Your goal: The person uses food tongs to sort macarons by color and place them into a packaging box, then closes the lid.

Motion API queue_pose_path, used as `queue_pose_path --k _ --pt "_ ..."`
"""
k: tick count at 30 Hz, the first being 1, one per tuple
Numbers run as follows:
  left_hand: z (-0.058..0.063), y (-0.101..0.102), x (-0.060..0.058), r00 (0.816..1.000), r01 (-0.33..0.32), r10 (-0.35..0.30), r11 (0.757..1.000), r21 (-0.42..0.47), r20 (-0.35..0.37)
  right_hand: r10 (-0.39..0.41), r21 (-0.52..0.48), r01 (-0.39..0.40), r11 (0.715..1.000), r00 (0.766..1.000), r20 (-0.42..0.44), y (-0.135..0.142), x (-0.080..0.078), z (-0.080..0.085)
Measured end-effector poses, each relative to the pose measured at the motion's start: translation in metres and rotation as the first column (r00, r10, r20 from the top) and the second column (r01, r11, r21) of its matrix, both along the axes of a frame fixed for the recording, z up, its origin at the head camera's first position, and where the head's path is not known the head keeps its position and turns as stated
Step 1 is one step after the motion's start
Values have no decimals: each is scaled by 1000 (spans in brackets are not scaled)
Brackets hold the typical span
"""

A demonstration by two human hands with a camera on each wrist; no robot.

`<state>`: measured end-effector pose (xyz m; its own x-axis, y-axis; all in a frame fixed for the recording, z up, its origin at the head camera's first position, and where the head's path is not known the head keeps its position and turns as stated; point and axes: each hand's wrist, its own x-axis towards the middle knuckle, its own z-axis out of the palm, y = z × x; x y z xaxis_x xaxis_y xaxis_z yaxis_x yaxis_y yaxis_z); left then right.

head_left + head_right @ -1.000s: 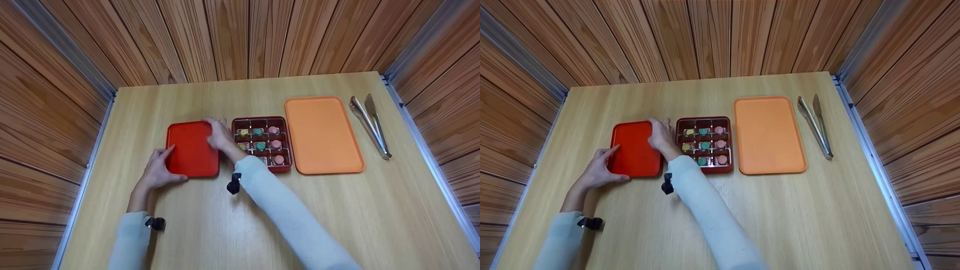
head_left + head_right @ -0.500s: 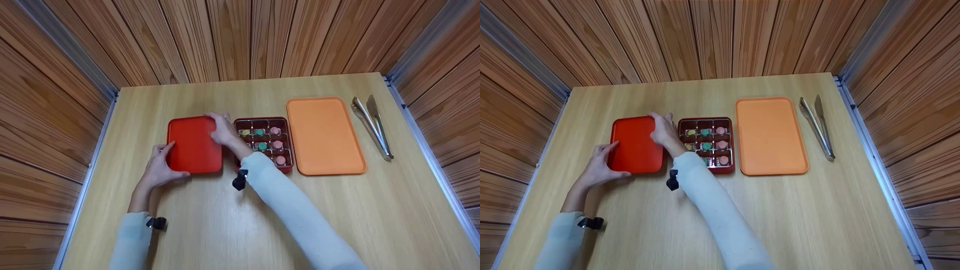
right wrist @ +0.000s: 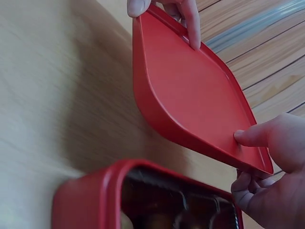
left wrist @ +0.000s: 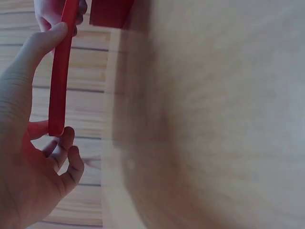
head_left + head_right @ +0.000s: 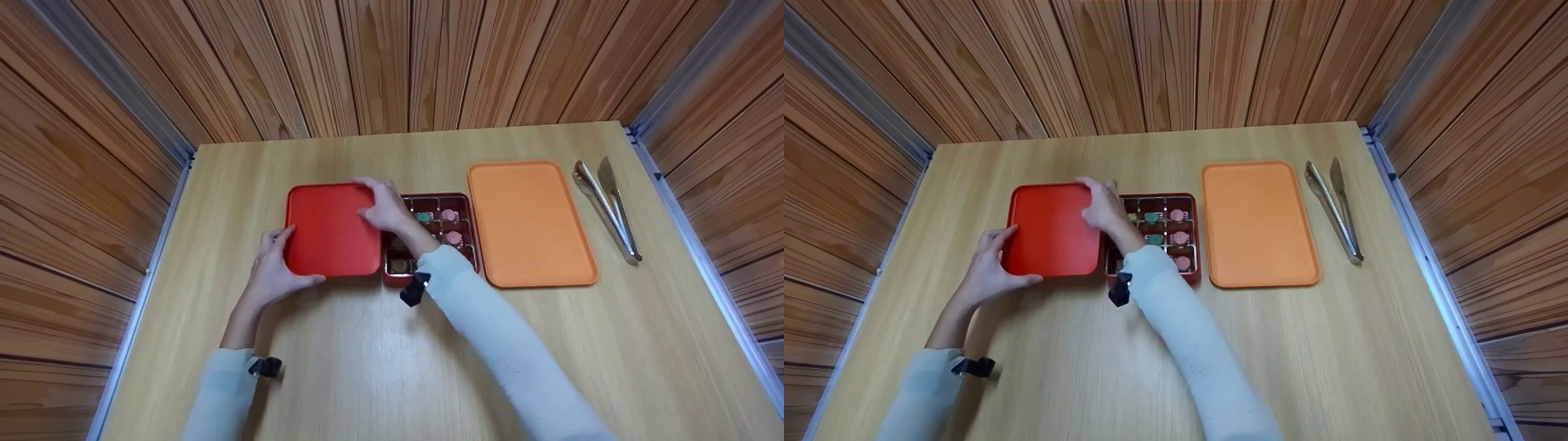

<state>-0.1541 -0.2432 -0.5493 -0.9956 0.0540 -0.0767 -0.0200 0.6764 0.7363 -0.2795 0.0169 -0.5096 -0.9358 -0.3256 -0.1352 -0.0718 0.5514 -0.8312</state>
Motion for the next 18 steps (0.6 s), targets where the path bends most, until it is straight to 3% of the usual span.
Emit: queue_pose_path --k 18 --pt "22 65 -12 1000 -9 8 1000 -24 -30 -4 7 5 1000 1000 -23 55 -7 24"
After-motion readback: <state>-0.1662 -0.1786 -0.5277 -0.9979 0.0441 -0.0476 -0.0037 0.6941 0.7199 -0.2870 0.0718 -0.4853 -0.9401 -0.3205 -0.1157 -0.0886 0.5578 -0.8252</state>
